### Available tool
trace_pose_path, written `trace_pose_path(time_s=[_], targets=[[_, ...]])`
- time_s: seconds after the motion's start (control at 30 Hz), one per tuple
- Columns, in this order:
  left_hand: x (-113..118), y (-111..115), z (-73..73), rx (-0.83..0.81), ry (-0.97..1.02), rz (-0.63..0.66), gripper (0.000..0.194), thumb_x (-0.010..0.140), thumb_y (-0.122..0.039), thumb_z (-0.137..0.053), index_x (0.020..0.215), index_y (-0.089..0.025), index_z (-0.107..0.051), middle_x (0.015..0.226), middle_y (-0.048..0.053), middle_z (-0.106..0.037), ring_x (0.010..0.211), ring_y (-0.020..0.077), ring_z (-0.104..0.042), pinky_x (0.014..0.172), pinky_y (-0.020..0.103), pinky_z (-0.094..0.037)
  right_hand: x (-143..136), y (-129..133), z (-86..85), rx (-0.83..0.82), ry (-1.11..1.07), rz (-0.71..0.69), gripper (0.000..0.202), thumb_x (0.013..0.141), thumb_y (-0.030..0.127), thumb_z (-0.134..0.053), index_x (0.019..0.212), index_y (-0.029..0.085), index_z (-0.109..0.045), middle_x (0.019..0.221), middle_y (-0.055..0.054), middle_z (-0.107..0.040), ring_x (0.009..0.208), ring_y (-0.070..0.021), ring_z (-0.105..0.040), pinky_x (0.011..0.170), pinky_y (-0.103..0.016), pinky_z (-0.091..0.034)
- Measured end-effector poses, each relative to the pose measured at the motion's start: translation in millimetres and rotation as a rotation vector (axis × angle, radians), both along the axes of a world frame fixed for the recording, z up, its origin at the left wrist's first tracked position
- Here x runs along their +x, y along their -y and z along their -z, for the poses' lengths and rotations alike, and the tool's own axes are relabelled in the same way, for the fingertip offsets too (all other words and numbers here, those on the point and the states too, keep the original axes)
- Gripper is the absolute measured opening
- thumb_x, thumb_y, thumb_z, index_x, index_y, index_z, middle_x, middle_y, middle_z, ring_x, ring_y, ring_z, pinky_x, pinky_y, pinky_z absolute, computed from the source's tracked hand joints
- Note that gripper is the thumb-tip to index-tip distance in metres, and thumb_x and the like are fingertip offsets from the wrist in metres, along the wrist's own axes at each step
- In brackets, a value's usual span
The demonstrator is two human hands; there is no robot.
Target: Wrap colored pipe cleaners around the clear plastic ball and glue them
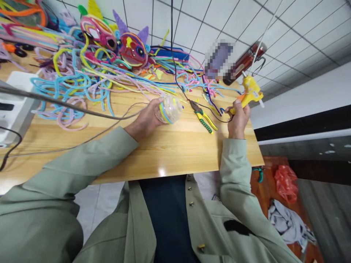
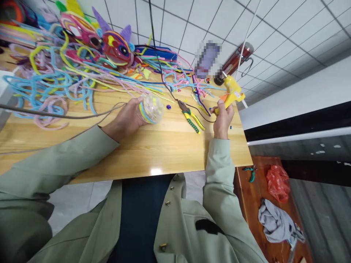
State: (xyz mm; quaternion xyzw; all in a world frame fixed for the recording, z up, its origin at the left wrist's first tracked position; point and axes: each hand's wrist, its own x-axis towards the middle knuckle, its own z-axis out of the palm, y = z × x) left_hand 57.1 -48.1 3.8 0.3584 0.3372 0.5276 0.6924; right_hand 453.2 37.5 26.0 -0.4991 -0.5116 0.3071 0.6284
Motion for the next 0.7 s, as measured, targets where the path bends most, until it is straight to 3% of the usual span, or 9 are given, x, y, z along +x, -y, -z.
trace_pose_path(time_s=[0.13, 0.27, 0.43, 0.7], targets=[[-10.6, -6.5, -18.4, -0.105, 0.149, 0.025, 0.058, 0.113, -0.067, -0.055, 0.141, -0.021, -0.075, 0.142, 0.017, -0.087, 0.142, 0.0423, -0.083, 0.099, 0.054, -0.078, -28.6, 4.7, 0.8, -0.05, -0.021, -0.004, 0.046, 0.092, 0.064, -0.09, 0.102, 0.03, -0.06, 0.083, 0.007, -0.069, 0.062, -0.0119, -0.068, 0.06, -0.027, -0.056], [-23.4, -12.0, -30.7, -0.053, 0.183, -0.004, 0.056, 0.116, -0.066, -0.052, 0.139, -0.021, -0.075, 0.148, 0.016, -0.085, 0.151, 0.0406, -0.079, 0.111, 0.056, -0.076, -49.4, 8.4, -1.4, -0.126, -0.024, 0.019, 0.043, 0.091, 0.059, -0.089, 0.098, 0.029, -0.06, 0.078, 0.007, -0.068, 0.061, -0.0113, -0.066, 0.061, -0.025, -0.057], [-29.0, -15.9, -38.1, 0.074, 0.114, -0.03, 0.057, 0.113, -0.072, -0.059, 0.135, -0.023, -0.075, 0.153, 0.016, -0.082, 0.16, 0.0436, -0.072, 0.119, 0.063, -0.073, -62.6, 12.6, -5.8, -0.152, 0.04, 0.009, 0.045, 0.094, 0.062, -0.087, 0.098, 0.031, -0.056, 0.075, 0.009, -0.06, 0.061, -0.0133, -0.066, 0.064, -0.028, -0.06], [-27.3, -11.0, -43.7, 0.138, 0.028, -0.102, 0.061, 0.112, -0.076, -0.056, 0.134, -0.024, -0.076, 0.138, 0.015, -0.084, 0.15, 0.0472, -0.078, 0.108, 0.068, -0.075, -76.7, 15.1, -14.7, -0.121, 0.007, -0.077, 0.035, 0.095, 0.052, -0.087, 0.095, 0.031, -0.059, 0.072, 0.01, -0.062, 0.062, -0.0128, -0.064, 0.064, -0.026, -0.061]])
